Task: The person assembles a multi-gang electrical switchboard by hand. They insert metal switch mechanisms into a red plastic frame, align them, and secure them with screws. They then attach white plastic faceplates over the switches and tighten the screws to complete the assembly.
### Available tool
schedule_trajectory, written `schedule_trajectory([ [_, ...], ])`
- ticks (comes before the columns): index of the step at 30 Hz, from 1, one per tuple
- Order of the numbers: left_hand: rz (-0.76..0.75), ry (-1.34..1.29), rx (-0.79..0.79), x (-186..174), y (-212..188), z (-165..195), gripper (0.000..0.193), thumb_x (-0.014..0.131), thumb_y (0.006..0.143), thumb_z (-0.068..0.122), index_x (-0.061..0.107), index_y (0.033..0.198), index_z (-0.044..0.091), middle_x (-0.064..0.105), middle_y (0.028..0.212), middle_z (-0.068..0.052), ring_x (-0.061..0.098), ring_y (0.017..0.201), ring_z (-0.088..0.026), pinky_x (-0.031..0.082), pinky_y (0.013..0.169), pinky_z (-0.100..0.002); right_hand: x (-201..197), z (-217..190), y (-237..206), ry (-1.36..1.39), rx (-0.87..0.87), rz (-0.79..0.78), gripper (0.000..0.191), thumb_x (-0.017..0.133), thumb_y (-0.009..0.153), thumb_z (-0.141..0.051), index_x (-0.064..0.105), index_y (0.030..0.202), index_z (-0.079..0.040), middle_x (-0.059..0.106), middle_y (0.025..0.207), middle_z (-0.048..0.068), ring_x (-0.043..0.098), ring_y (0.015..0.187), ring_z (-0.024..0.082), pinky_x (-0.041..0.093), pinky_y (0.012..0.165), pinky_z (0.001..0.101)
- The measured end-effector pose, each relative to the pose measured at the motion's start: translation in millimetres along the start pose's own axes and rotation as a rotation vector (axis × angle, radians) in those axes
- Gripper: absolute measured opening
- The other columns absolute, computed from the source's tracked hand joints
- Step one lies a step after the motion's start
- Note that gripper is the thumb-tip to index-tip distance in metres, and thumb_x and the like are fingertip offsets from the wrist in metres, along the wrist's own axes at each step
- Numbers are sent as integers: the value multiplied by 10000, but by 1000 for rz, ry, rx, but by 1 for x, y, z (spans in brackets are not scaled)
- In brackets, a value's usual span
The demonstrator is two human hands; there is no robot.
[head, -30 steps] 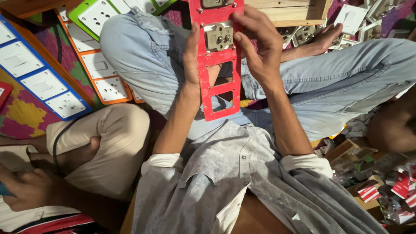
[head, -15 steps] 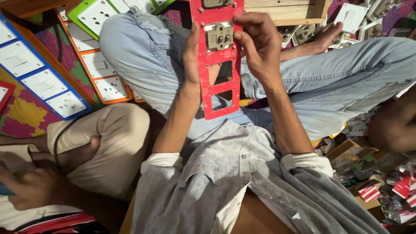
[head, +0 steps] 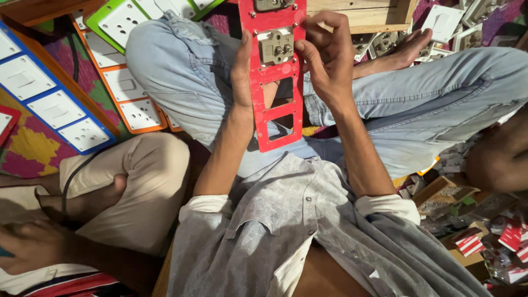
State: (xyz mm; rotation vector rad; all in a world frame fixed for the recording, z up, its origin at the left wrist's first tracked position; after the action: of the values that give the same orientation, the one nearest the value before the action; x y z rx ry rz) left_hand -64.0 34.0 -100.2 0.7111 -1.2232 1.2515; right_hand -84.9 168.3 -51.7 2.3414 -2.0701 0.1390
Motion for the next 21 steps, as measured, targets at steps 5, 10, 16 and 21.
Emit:
schedule_trajectory([
  [5, -7, 5, 12, -1, -1, 0, 554, 521, 1128, 481, 539, 1391, -6, 675, 1259, -125, 662, 1178, -225, 503, 1089, -408, 0, 5, 1, -180, 30, 6, 242, 631, 1074, -20, 552, 1295, 40, 708, 1144, 144, 666, 974, 101, 559, 813, 235],
  [10, -1, 129, 64, 2, -1, 4, 610, 519, 1120, 516, 487, 1486, 29, 653, 1317, -127, 656, 1179, -250, 528, 1040, -485, 3, -9, 1, -47, 27, 48, 304, 665, 1087, -77, 452, 1288, 4, 629, 1477, 158, 611, 1089, 152, 512, 956, 291],
  [16, -131, 698, 446, 32, -4, 29, 929, 695, 937, 607, 274, 1630, 155, 447, 1554, -43, 455, 1428, -140, 371, 1190, -322, 44, -54, -37, -306, -140, -296, 700, 682, 986, -150, 292, 1531, 54, 421, 1504, 225, 497, 1369, 330, 453, 1153, 408],
  [21, -61, 648, 499, 35, -10, 33, 890, 868, 931, 308, 271, 1565, 127, 438, 1542, -102, 461, 1391, -162, 345, 1220, -321, 18, -35, -42, 30, 201, -137, 439, 583, 1117, -113, 396, 1487, 32, 600, 1395, 148, 645, 1282, 237, 605, 1036, 402],
])
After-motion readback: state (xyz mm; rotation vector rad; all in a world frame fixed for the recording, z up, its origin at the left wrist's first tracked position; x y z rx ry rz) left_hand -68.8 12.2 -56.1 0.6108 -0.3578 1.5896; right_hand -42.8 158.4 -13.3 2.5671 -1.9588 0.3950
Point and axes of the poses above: each hand's wrist, its own y-axis towards the middle knuckle, its own x-axis out of the palm, z = x × y, the point moved 8 cm from there along y, towards the middle knuckle
